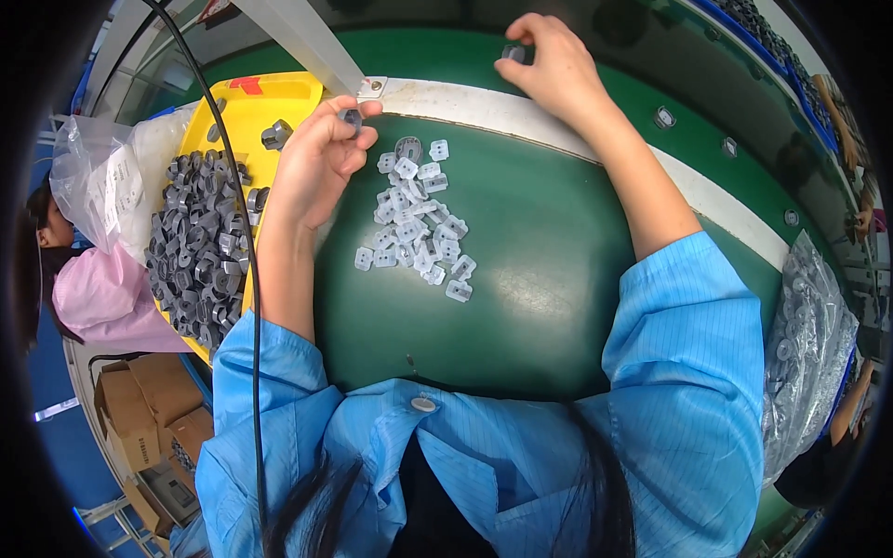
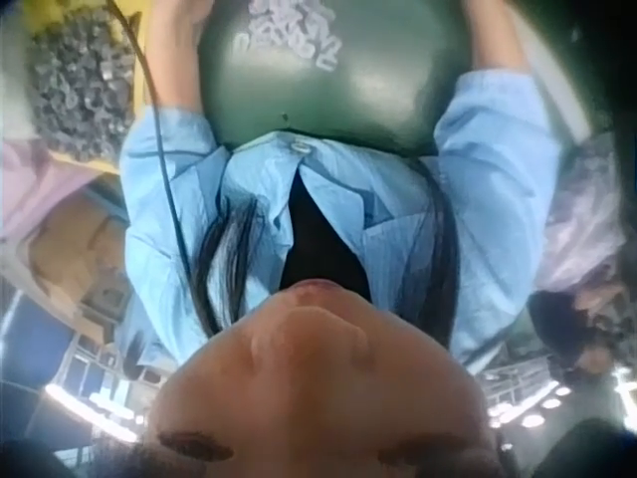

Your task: The person assembles small grey plastic bases with white plastic clips by hand at a manufacturing workstation.

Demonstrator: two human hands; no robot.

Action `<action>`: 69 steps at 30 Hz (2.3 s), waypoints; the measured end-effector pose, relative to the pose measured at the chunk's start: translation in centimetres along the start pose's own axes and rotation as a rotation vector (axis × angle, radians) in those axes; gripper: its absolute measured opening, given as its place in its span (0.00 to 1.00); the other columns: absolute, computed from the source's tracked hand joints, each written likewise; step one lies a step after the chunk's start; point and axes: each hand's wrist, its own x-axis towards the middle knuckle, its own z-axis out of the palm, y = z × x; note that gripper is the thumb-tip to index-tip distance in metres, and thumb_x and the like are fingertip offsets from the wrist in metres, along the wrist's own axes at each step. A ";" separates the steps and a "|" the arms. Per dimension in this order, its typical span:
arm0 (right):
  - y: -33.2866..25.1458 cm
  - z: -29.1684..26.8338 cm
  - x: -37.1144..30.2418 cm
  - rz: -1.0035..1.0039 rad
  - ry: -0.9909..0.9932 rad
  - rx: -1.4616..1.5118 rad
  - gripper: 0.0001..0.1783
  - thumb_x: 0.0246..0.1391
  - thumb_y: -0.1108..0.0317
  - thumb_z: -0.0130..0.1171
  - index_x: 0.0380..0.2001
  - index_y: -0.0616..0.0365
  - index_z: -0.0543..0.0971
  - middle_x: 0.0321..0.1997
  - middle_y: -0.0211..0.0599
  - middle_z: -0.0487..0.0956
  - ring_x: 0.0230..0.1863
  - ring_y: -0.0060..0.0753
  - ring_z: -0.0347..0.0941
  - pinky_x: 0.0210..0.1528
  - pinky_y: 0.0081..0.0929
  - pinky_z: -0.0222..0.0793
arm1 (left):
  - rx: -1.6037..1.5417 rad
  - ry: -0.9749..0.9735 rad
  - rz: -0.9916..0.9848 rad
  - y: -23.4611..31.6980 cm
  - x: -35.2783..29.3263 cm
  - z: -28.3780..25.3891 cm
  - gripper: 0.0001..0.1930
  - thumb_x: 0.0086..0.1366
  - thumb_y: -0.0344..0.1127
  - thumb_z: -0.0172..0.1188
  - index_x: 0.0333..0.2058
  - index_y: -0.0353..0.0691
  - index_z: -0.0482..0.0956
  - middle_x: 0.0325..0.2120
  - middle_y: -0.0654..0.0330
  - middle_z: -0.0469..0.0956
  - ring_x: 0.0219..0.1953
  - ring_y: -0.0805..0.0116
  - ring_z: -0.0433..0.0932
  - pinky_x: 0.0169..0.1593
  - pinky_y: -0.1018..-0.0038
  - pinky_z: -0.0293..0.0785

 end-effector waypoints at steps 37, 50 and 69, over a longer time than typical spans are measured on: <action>-10.4 -0.5 -1.3 0.576 -0.365 1.165 0.09 0.45 0.72 0.67 0.31 0.64 0.81 0.28 0.34 0.80 0.32 0.20 0.75 0.40 0.18 0.71 | 0.595 0.126 0.634 -3.2 -0.2 3.1 0.15 0.53 0.25 0.67 0.35 0.28 0.69 0.28 0.51 0.80 0.31 0.70 0.82 0.33 0.79 0.79; -10.5 -0.2 -1.7 0.320 -0.199 0.703 0.09 0.46 0.65 0.66 0.25 0.60 0.82 0.27 0.29 0.81 0.28 0.18 0.71 0.28 0.21 0.66 | 0.484 0.174 0.716 -3.6 -0.1 3.2 0.16 0.52 0.21 0.65 0.37 0.30 0.68 0.40 0.53 0.70 0.32 0.70 0.80 0.33 0.79 0.81; -8.1 -2.9 -0.1 0.506 -0.773 1.048 0.09 0.50 0.70 0.62 0.33 0.64 0.78 0.28 0.33 0.79 0.28 0.18 0.74 0.33 0.14 0.71 | 0.968 -0.063 0.946 -2.0 -0.5 2.0 0.15 0.45 0.23 0.70 0.35 0.37 0.81 0.43 0.58 0.67 0.25 0.78 0.73 0.30 0.81 0.74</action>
